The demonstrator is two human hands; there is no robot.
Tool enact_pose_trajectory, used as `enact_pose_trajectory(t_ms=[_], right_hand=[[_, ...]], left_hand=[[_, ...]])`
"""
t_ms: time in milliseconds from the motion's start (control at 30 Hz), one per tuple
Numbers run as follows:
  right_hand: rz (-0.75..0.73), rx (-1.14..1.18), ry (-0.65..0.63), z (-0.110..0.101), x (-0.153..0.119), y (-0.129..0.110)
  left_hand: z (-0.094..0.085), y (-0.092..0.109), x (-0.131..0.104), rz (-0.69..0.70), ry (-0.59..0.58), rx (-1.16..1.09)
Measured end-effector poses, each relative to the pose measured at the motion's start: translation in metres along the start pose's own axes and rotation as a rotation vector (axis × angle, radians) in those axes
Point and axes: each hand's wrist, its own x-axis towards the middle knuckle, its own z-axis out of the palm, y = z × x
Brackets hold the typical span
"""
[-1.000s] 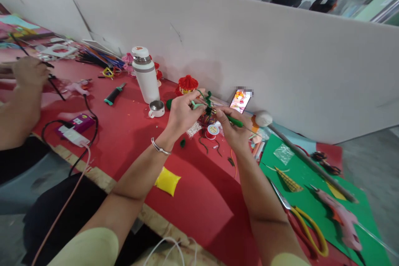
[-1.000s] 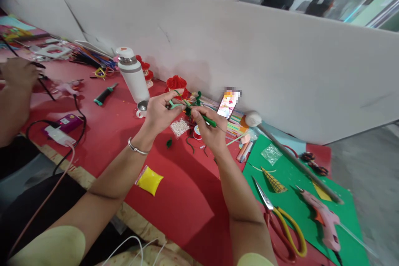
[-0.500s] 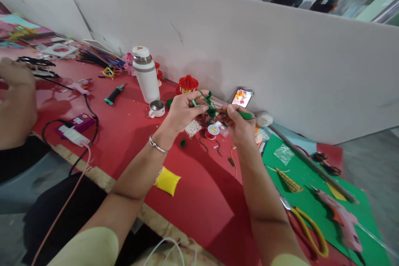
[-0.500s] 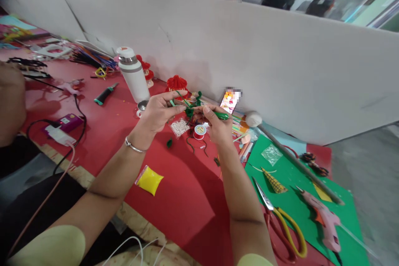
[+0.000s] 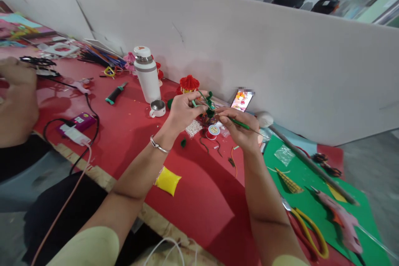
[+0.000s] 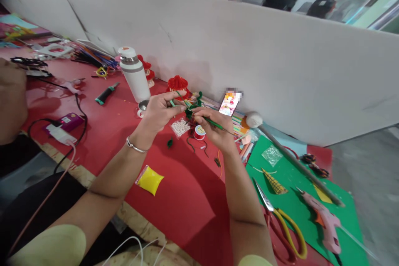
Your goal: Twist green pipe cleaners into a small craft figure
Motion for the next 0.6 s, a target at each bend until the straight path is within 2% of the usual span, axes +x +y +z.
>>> enact_pose_trajectory(t_ms=[100, 267, 400, 600], right_hand=[[-0.027, -0.027, 0.015, -0.001, 0.001, 0.001], [-0.146, -0.068, 0.057, 0.003, 0.001, 0.002], [-0.204, -0.042, 0.077, 0.002, 0.002, 0.007], [-0.177, 0.002, 0.092, 0.002, 0.003, 0.013]], left_hand=[[0.001, 0.002, -0.001, 0.023, 0.014, 0.035], [-0.002, 0.002, 0.001, -0.074, -0.064, -0.116], [-0.002, 0.001, 0.002, -0.082, -0.067, -0.146], [-0.002, 0.004, 0.001, -0.074, -0.066, -0.115]])
